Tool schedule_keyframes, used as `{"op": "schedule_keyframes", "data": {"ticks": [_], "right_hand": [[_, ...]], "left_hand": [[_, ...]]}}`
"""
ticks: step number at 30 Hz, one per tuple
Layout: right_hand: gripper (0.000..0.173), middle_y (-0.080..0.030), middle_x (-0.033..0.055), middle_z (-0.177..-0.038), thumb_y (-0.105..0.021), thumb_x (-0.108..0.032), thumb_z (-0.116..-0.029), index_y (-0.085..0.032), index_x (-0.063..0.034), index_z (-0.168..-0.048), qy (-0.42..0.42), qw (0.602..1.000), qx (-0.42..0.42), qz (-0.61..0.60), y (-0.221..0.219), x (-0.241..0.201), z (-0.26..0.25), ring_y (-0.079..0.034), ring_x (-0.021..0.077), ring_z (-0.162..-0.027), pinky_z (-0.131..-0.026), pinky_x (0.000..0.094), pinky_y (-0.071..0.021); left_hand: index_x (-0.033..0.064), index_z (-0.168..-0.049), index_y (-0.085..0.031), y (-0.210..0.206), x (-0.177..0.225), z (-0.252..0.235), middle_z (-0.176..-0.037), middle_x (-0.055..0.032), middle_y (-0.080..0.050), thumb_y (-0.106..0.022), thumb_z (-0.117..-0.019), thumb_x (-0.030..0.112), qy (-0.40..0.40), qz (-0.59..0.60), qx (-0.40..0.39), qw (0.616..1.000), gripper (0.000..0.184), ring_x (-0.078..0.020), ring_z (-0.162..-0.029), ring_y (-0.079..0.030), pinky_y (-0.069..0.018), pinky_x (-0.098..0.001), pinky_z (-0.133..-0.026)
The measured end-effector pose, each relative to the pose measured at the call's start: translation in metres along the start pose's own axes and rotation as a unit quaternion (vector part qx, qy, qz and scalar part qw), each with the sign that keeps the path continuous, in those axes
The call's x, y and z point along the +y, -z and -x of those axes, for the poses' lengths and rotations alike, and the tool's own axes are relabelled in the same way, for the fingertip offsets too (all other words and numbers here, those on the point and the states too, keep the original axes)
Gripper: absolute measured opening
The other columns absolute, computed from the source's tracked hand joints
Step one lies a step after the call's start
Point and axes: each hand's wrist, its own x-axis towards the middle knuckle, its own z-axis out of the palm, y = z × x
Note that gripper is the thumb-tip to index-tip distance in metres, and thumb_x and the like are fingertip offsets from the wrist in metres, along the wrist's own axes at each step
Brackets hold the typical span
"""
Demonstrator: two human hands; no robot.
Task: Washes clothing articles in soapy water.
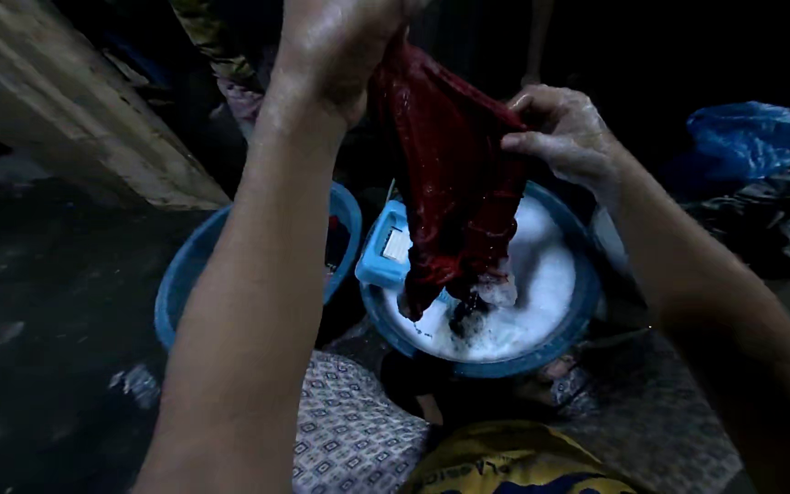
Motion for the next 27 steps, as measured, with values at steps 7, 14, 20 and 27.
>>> {"op": "schedule_keyframes", "data": {"ticks": [7,14,20,27], "right_hand": [[0.013,-0.070,0.0021,-0.092,-0.066,-0.015,-0.0944,-0.074,-0.0048,-0.096,-0.085,0.989,-0.087,0.083,-0.026,0.023,0.015,-0.063,0.0040,-0.085,-0.082,0.0257,-0.0532],[0.010,-0.069,-0.0010,-0.092,-0.068,-0.013,-0.0913,-0.075,-0.0055,-0.090,-0.096,0.993,-0.071,0.009,-0.050,0.050,0.037,-0.062,0.0030,-0.092,-0.087,0.0236,-0.0515],[0.013,-0.074,0.0100,-0.094,-0.073,-0.015,-0.0907,-0.079,-0.0050,-0.097,-0.098,0.975,-0.117,0.158,-0.085,0.062,0.060,-0.067,0.0236,-0.095,-0.088,0.0436,-0.0528],[0.011,-0.074,0.0153,-0.100,-0.077,-0.014,-0.0886,-0.079,-0.0074,-0.097,-0.188,0.903,-0.254,0.291,-0.105,0.104,0.116,-0.063,0.0410,-0.111,-0.097,0.0607,-0.0484]], "left_hand": [[0.0059,-0.116,-0.073,0.011,-0.105,0.063,-0.105,-0.0158,-0.065,-0.083,-0.0819,0.023,-0.025,-0.282,-0.189,0.940,0.039,-0.0263,-0.093,-0.062,-0.0532,-0.0463,-0.081],[0.0026,-0.091,-0.074,-0.009,-0.166,0.108,-0.114,-0.0176,-0.065,-0.077,-0.0839,0.016,0.002,-0.336,-0.234,0.912,0.016,-0.0421,-0.117,-0.053,-0.0418,-0.0587,-0.099],[0.0032,-0.102,-0.073,-0.020,-0.219,0.143,-0.123,-0.0223,-0.063,-0.071,-0.0899,0.015,0.141,-0.390,-0.103,0.904,0.017,-0.0470,-0.122,-0.053,-0.0456,-0.0648,-0.096],[-0.0001,-0.129,-0.061,-0.067,-0.244,0.202,-0.129,-0.0286,-0.059,-0.068,-0.0959,0.015,0.326,-0.253,-0.109,0.904,0.037,-0.0461,-0.118,-0.059,-0.0500,-0.0614,-0.098]]}}
